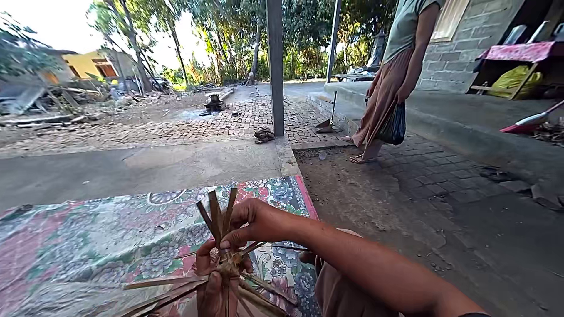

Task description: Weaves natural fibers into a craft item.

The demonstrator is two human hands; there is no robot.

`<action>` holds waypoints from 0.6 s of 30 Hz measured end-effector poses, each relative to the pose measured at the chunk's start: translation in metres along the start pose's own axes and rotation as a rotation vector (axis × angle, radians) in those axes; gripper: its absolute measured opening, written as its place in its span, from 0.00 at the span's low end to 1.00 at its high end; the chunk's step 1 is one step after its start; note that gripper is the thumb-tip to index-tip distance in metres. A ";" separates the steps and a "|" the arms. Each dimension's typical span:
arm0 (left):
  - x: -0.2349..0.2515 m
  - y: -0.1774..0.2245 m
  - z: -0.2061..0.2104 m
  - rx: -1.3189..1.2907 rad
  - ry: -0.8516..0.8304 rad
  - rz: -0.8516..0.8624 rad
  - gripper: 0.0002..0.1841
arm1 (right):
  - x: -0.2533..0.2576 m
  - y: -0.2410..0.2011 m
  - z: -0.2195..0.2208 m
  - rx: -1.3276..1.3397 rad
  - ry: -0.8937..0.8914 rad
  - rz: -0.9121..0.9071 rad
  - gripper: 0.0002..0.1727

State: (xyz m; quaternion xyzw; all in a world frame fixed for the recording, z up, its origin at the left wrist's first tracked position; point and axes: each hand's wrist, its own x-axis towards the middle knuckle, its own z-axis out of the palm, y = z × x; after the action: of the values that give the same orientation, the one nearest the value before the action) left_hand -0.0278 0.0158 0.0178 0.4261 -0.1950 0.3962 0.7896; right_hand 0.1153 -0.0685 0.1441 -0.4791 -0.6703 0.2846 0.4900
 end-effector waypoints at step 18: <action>0.016 -0.027 0.019 0.680 0.459 0.415 0.04 | -0.015 0.003 0.033 -0.706 0.051 -0.037 0.15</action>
State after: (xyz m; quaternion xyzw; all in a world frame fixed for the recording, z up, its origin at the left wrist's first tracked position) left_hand 0.0040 -0.0009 0.0249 0.5140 0.0445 0.6717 0.5317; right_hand 0.0865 -0.0778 0.1239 -0.6136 -0.7236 0.0141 0.3158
